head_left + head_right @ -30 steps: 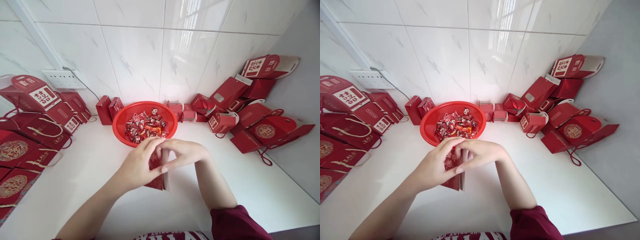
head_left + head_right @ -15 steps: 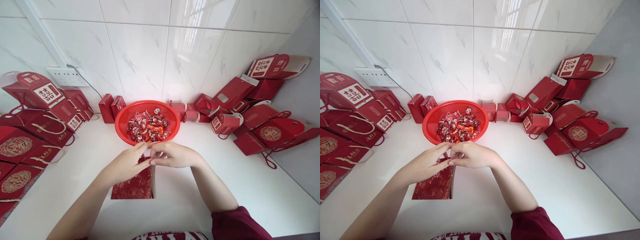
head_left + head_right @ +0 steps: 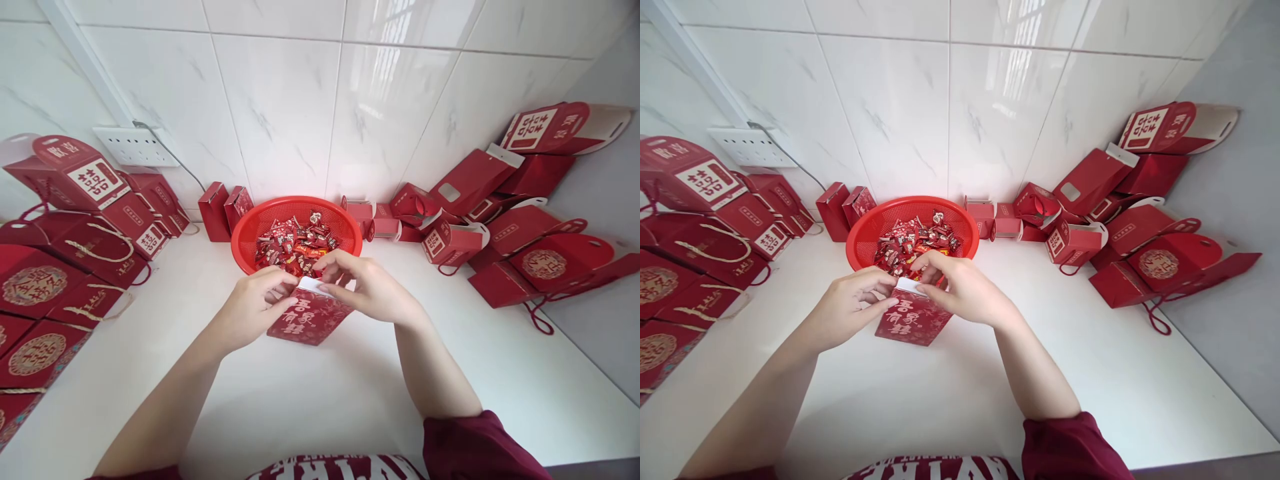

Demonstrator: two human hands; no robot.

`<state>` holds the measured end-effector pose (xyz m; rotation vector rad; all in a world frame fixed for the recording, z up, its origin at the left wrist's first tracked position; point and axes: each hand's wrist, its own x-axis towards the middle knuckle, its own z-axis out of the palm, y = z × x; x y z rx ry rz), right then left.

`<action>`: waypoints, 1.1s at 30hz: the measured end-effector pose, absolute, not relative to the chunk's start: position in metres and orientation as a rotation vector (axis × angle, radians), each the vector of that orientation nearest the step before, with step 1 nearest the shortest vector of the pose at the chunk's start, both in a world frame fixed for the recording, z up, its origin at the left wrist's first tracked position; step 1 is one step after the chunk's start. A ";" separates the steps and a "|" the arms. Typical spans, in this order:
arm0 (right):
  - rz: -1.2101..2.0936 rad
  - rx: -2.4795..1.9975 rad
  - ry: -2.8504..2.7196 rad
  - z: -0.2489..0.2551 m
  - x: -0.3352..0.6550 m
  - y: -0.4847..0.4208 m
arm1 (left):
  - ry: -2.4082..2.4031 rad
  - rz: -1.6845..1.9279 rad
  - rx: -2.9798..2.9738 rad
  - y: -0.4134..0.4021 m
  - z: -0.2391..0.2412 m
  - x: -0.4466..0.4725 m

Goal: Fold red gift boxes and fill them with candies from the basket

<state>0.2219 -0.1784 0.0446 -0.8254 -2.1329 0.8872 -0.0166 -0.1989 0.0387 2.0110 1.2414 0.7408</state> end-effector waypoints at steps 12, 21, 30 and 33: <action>0.806 -0.818 -2.193 0.044 0.222 -0.176 | 1.068 0.577 2.314 -0.201 0.037 -0.013; 0.944 -0.830 -2.430 0.045 0.224 -0.175 | 1.216 0.451 2.138 -0.202 0.030 -0.004; 0.959 -0.879 -2.514 0.046 0.230 -0.179 | 1.292 0.271 2.128 -0.203 0.045 -0.011; 0.943 -0.804 -2.536 0.046 0.231 -0.177 | 1.223 0.182 2.188 -0.208 0.051 -0.016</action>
